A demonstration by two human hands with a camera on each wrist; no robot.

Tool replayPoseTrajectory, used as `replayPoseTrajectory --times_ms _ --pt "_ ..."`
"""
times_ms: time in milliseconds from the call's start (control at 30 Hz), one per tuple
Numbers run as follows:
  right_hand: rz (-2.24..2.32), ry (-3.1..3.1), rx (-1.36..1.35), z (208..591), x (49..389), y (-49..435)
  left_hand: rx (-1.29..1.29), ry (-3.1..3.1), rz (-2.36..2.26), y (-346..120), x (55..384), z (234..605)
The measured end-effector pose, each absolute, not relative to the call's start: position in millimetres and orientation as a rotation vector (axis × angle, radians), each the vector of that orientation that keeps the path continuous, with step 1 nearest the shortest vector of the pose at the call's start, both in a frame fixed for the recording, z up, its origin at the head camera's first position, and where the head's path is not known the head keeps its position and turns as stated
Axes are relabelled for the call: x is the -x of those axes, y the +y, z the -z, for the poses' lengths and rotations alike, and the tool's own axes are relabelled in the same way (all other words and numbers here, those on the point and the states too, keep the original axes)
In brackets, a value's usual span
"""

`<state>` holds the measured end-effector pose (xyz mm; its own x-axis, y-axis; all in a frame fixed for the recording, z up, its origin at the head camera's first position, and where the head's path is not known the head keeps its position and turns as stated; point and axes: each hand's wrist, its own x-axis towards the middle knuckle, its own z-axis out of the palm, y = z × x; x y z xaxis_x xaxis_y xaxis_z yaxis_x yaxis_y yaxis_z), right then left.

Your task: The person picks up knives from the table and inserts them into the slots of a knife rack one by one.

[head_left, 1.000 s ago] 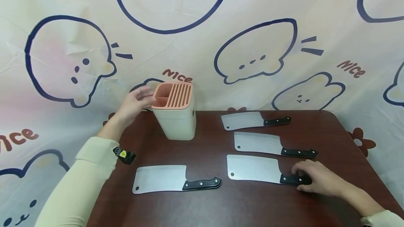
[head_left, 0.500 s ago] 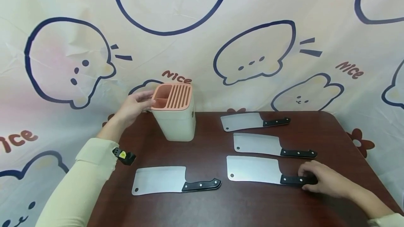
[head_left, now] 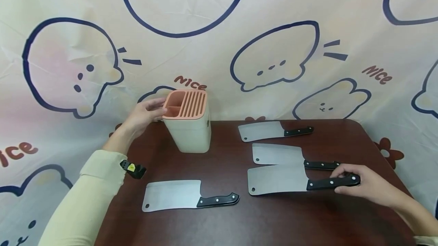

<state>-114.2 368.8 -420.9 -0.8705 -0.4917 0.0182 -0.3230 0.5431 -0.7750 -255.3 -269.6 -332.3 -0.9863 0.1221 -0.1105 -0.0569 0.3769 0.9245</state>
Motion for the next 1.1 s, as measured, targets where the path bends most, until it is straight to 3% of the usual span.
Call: replayPoseTrajectory --times_ms 367,700,1100 --pt "1.575 2.674 0.551 397 104 338 -0.028 2.443 -1.671 -271 258 333" --pt "1.993 2.563 0.685 374 109 296 -0.021 2.446 -1.666 -269 258 332" --pt "1.845 2.809 0.609 342 113 269 0.013 2.508 -1.706 -268 254 323"
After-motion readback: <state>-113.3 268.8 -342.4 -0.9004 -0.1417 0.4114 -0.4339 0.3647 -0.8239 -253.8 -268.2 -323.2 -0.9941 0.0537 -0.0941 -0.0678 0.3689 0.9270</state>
